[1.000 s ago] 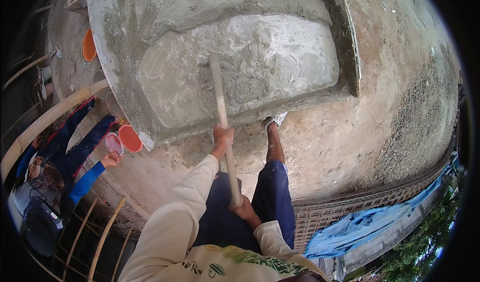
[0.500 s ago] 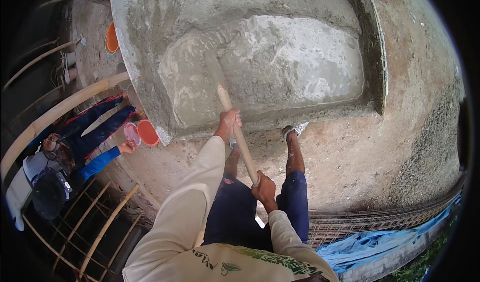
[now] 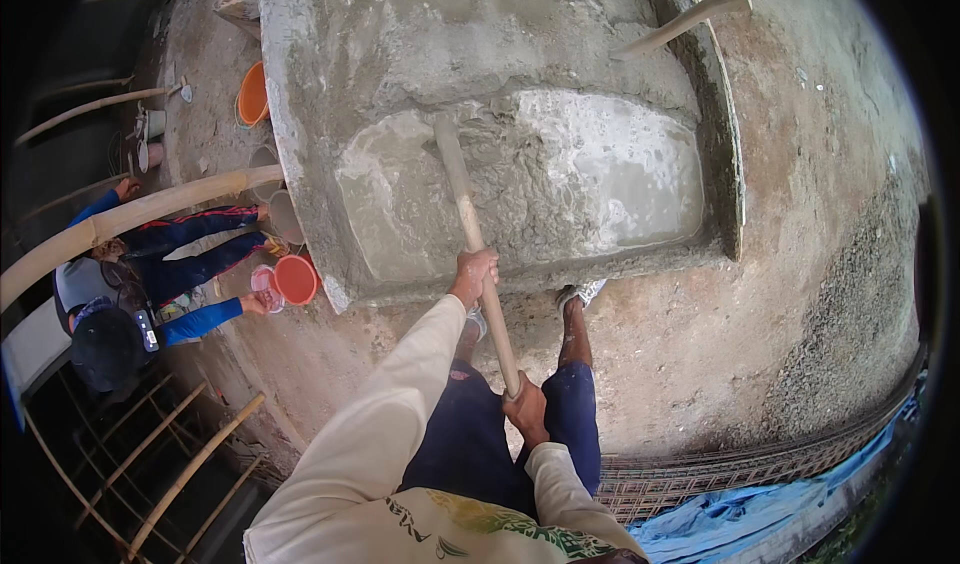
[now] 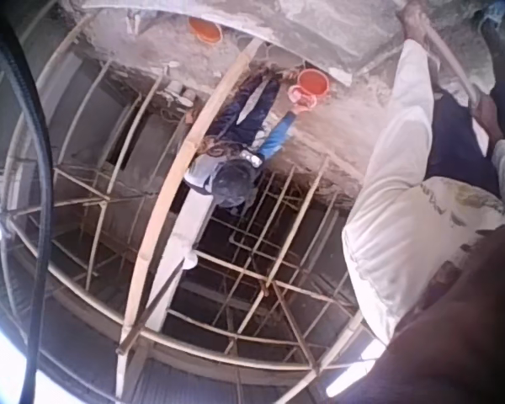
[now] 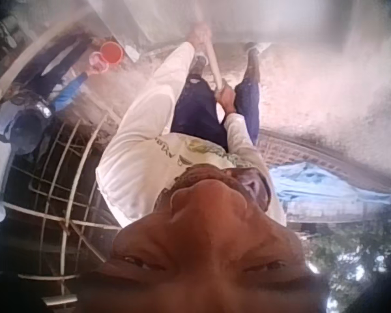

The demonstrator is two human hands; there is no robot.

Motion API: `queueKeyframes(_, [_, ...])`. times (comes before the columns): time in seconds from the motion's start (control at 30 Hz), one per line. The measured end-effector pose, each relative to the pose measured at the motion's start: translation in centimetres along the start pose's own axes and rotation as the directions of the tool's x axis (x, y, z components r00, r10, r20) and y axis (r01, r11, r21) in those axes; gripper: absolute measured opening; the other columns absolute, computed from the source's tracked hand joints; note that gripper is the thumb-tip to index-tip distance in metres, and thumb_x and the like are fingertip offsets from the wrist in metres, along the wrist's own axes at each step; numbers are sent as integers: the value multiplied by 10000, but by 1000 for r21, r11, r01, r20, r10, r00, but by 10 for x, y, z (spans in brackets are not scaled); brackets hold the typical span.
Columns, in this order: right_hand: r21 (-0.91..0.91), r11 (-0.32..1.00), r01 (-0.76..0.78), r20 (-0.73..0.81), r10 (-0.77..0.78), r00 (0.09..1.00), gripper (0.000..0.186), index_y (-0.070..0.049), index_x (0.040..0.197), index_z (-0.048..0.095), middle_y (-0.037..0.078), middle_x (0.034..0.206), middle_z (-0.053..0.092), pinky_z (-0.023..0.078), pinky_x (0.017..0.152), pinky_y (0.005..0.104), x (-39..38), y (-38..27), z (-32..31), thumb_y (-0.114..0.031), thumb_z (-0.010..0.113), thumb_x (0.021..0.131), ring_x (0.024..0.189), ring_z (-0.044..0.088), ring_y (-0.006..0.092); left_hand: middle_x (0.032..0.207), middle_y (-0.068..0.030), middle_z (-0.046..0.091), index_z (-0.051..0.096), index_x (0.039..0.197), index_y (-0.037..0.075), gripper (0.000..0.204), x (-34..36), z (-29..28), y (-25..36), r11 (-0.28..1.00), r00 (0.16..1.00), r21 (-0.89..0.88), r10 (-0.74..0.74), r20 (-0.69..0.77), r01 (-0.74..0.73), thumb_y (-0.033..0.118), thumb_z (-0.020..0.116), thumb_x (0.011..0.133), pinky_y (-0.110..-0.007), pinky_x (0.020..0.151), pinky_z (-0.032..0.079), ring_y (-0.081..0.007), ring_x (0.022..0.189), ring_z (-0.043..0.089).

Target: The person uses a long-handled tool to spread and level wet concrete within a rectangular form on the ground. The person repeatedly pushes and pulls the tool across the surface to smooth it. Another person is visible nearby carrying a bucket.

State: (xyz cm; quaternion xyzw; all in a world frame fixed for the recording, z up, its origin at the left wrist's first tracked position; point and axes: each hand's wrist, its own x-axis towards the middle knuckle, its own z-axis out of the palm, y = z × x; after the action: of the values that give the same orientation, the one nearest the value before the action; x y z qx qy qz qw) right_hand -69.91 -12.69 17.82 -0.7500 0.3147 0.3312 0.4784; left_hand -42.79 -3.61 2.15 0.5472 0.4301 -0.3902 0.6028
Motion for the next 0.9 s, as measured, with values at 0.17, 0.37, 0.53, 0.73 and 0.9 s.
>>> queueKeyframes(0.17, [-313, 944, 110, -116, -152, 981, 281, -79, 978, 605, 195, 888, 704, 568, 768, 547, 65, 5, -28, -82, 739, 732, 860, 694, 459, 670, -25, 545, 582, 839, 74, 103, 27, 5, 34, 992, 999, -124, 31, 38, -26, 66, 663, 902, -376, 493, 479, -169, 534, 536])
queueKeyframes(0.37, [102, 995, 10, 9, -11, 1000, 298, -20, 1083, 621, 269, 891, 708, 565, 739, 506, 44, -48, -40, -124, 677, 810, 803, 715, 428, 657, -53, 545, 602, 842, 11, 121, 58, 56, 27, 913, 966, 408, 94, -240, 12, 87, 684, 889, -384, 492, 478, -214, 537, 556])
queueKeyframes(0.53, [630, 691, -354, 298, 206, 932, 267, -4, 1002, 585, 218, 815, 705, 573, 674, 467, 20, -94, -69, -119, 707, 795, 670, 700, 374, 700, -69, 554, 574, 979, -19, 193, 43, 106, 14, 832, 1000, 555, -9, -21, 19, 85, 700, 878, -384, 444, 481, -211, 533, 573])
queueKeyframes(0.73, [274, 955, -117, 188, 66, 980, 236, -34, 982, 571, 107, 704, 661, 547, 607, 406, 6, -68, -76, -97, 730, 820, 617, 682, 283, 670, -34, 537, 549, 879, 57, 124, 33, 68, 2, 944, 993, 326, -10, -117, 48, 37, 671, 883, -367, 443, 465, -172, 511, 536])
queueKeyframes(0.9, [-228, 972, -51, -29, 45, 999, 292, -27, 971, 550, 94, 694, 572, 521, 621, 389, -3, -67, -65, -99, 759, 779, 584, 583, 253, 700, -71, 562, 534, 994, -27, 218, 22, 39, -6, 965, 992, 247, -60, -107, 85, 62, 683, 862, -383, 443, 479, -193, 494, 542])
